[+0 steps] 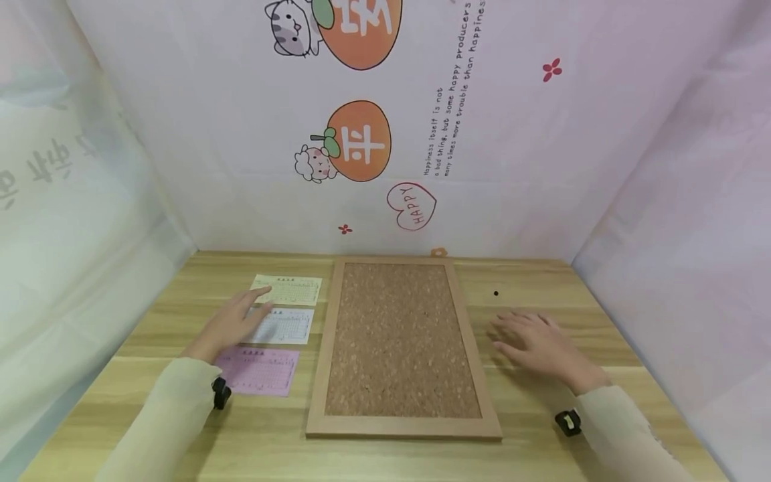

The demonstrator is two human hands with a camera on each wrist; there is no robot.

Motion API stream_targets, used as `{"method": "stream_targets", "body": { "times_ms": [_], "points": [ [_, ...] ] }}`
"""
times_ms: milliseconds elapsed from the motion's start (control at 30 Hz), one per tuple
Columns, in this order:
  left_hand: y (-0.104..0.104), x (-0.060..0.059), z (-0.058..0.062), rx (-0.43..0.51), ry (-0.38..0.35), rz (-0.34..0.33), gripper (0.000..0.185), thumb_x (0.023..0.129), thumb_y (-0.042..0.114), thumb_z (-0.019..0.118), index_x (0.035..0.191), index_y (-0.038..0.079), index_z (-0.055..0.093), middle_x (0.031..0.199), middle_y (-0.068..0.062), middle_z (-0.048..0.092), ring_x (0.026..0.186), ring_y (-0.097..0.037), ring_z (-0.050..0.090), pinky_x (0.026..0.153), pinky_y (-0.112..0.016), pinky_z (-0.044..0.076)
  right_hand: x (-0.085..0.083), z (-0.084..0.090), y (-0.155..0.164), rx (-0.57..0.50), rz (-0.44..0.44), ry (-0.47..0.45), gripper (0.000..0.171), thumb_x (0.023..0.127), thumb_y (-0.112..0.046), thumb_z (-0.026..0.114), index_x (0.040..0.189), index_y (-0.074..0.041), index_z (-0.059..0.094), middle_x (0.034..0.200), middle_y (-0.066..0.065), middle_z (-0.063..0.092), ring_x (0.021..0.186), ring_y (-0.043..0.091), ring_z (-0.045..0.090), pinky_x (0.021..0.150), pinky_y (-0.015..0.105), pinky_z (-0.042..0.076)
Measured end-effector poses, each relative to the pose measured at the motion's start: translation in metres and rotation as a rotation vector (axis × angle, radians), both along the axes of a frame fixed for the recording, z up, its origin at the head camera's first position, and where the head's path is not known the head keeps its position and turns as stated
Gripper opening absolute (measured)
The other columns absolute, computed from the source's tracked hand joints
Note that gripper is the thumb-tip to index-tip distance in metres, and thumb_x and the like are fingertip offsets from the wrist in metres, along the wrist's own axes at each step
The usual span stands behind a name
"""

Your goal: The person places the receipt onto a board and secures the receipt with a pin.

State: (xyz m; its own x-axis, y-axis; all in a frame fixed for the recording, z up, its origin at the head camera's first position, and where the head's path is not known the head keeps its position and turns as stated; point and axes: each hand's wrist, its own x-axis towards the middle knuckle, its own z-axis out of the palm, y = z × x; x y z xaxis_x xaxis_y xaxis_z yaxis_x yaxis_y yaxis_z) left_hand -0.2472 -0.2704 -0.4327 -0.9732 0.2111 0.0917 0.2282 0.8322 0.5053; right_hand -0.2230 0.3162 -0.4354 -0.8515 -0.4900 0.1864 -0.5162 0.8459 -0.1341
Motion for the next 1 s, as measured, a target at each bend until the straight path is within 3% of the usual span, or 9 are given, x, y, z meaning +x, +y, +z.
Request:
{"method": "stream_targets", "body": {
  "times_ms": [200,467,700,1000],
  "points": [
    [-0.005,-0.014,-0.003,0.123,-0.002,0.013,0.056,0.107,0.035,0.047,0.149,-0.002,0.041,0.152,-0.033,0.034,0.139,-0.053,0.028,0.110,-0.068,0.021,0.002,0.000,-0.008,-0.032,0.050,-0.012,0.046,0.097,-0.036,0.066,0.133,-0.007,0.064,0.141,0.018,0.056,0.129,0.044,0.049,0.106,0.068,0.028],
    [-0.010,-0.020,0.002,0.269,-0.038,0.061,0.053,0.106,0.027,0.051,0.151,0.000,0.039,0.154,-0.029,0.033,0.136,-0.052,0.033,0.106,-0.067,0.030,0.003,-0.004,-0.019,-0.102,0.123,-0.071,0.047,0.097,-0.033,0.068,0.135,-0.007,0.062,0.142,0.020,0.054,0.129,0.045,0.049,0.105,0.067,0.033],
    [-0.006,-0.029,0.004,0.250,-0.062,0.110,0.054,0.106,0.029,0.051,0.151,0.002,0.039,0.151,-0.030,0.036,0.136,-0.051,0.034,0.106,-0.065,0.032,0.005,-0.007,-0.028,-0.141,0.187,-0.128,0.049,0.094,-0.027,0.072,0.135,-0.001,0.061,0.138,0.021,0.057,0.127,0.041,0.053,0.105,0.058,0.039],
    [-0.011,-0.045,-0.007,0.274,-0.076,0.142,0.055,0.105,0.024,0.051,0.152,0.000,0.037,0.151,-0.034,0.032,0.137,-0.054,0.031,0.108,-0.067,0.026,0.012,-0.006,-0.033,-0.137,0.179,-0.237,0.060,0.095,-0.038,0.069,0.142,-0.003,0.055,0.149,0.019,0.047,0.134,0.040,0.046,0.107,0.058,0.036]
  ]
}}
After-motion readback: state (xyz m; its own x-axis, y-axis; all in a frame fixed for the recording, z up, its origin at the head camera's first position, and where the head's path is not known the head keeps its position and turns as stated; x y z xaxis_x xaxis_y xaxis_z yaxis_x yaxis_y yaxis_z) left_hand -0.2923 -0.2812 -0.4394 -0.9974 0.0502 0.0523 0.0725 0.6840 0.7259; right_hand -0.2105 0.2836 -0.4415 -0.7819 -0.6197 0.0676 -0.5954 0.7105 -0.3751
